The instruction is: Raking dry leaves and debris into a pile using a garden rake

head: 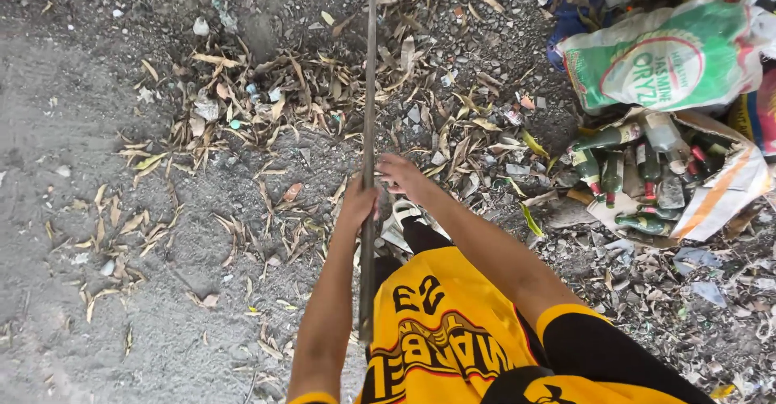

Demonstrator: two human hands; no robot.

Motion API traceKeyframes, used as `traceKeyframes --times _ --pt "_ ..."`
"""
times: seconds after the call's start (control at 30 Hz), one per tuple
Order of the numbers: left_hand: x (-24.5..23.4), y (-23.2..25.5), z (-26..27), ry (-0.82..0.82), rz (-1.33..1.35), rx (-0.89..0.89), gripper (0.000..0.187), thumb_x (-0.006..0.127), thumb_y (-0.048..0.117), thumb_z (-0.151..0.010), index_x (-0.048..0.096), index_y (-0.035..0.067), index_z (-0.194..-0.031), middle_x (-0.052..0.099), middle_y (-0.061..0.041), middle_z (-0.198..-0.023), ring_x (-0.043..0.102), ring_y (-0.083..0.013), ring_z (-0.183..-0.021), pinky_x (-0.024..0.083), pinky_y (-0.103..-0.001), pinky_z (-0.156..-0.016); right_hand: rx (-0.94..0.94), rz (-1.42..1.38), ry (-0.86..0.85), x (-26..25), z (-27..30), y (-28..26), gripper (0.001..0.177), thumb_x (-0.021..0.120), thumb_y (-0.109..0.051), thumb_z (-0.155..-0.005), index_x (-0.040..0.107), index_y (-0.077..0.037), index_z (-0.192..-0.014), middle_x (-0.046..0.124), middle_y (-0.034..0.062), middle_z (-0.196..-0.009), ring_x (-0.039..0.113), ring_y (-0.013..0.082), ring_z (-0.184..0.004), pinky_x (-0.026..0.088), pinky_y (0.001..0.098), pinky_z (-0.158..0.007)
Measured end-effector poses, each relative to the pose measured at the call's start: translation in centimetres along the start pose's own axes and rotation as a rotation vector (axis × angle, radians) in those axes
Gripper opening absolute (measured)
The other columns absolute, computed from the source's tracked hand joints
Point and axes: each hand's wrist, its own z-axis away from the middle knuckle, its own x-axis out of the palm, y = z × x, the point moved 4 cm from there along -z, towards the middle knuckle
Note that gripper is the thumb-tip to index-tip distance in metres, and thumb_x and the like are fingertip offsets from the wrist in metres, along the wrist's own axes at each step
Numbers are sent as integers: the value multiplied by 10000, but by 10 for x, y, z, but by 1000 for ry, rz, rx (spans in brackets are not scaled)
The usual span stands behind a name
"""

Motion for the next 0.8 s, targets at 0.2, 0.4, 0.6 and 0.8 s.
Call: traceKeyframes --times 0.2,0.4,0.6,0.8 --pt "-20 -88 103 70 -92 -278 288 630 147 -877 591 -11 -1114 582 -172 -587 627 -278 -413 513 -420 -372 385 243 195 35 -7 29 670 824 -497 -910 556 -128 -1400 595 144 -1284 606 360 -1215 535 505 -981" --pt "-13 -100 126 34 178 -412 287 658 39 -880 537 -2 -1136 526 -154 -556 554 -253 -392 490 -360 -360 448 219 276 35 -16 90 621 783 -128 -803 510 6 -1345 651 220 -1094 744 367 -903 624 515 -820" --pt "-1 -134 39 -66 495 -408 164 679 125 -887 580 101 -1015 500 -12 -610 486 -101 -417 456 -299 -344 294 249 349 8 -31 137 611 841 -103 -703 623 51 -1253 679 229 -1035 717 381 -869 580 536 -642" --pt "-39 -164 90 9 362 -309 123 669 34 -834 588 4 -922 496 -85 -594 491 -155 -406 458 -360 -309 361 279 349 74 18 139 578 808 -122 -711 582 58 -1212 584 186 -956 657 301 -821 587 400 -664"
